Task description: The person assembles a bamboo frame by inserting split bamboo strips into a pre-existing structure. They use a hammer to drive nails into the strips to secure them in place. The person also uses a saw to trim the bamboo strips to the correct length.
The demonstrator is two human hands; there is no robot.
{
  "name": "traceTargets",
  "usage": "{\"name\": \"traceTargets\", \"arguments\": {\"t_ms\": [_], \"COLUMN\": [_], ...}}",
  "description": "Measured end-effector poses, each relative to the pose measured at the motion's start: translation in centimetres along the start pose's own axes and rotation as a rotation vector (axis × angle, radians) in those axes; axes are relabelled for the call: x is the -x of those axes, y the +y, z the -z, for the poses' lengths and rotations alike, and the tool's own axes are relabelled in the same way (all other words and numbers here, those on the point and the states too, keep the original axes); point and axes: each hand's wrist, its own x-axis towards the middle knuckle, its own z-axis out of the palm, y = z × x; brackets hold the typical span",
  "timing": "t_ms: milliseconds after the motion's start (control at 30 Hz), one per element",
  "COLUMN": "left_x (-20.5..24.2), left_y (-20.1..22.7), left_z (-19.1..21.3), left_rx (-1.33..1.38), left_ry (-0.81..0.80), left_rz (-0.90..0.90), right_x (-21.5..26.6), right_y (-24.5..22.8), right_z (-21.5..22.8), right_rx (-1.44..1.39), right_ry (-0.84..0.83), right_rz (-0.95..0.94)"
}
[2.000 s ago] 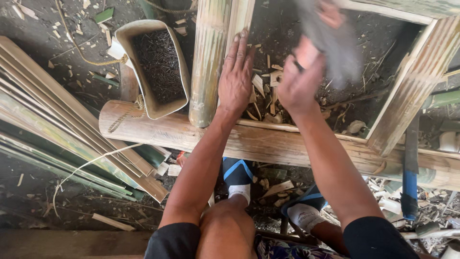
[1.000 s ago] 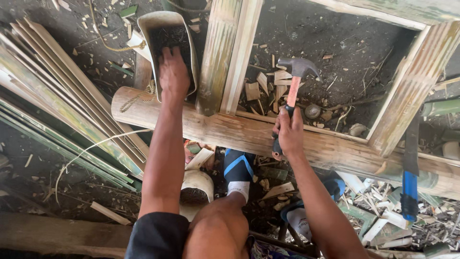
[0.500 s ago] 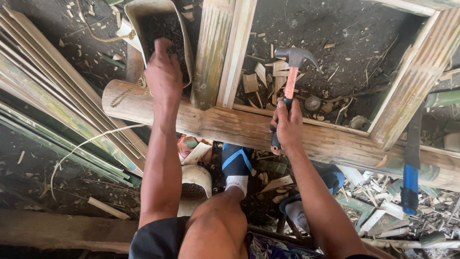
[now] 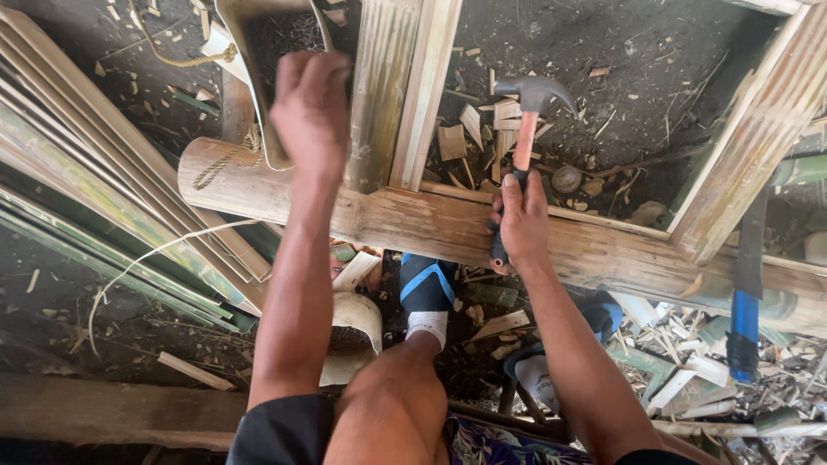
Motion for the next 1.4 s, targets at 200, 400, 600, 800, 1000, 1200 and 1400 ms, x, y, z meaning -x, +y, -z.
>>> {"name": "traceTargets", "arguments": {"t_ms": [200, 400, 600, 800, 1000, 1200, 1400], "left_x": [-1.8, -1.8, -1.6, -0.3, 1.0, 2.0, 1.4], "left_y": [3.5, 2.7, 2.2, 2.2, 2.5, 1.9, 2.9], "left_z": [-7.2, -6.5, -6.1, -3.9, -3.3, -4.2, -3.6], "left_rx": [-0.265, 0.040, 0.098, 0.118, 0.064, 0.001, -0.006], "left_ry": [0.018, -0.279, -0.352, -0.485, -0.496, -0.454, -0.460], "left_rz": [-0.274, -0.116, -0.106, 0.026, 0.091, 0.125, 0.163], "right_x": [0.3, 1.6, -1.9, 0.3, -5.6, -1.1, -4.2], "right_y": [-2.0, -7.0, -6.5, -5.7, -3.5, -6.8, -7.2], "right_z": [-0.5, -0.5, -2.1, 0.4, -2.9, -1.2, -3.9], "right_rx": [0.284, 0.578, 0.835, 0.558, 0.899, 0.562, 0.959], "right_ry": [-0.077, -0.082, -0.144, -0.017, -0.050, 0.067, -0.077], "right_rz": [0.172, 0.646, 0.499, 0.836, 0.578, 0.869, 0.565]}}
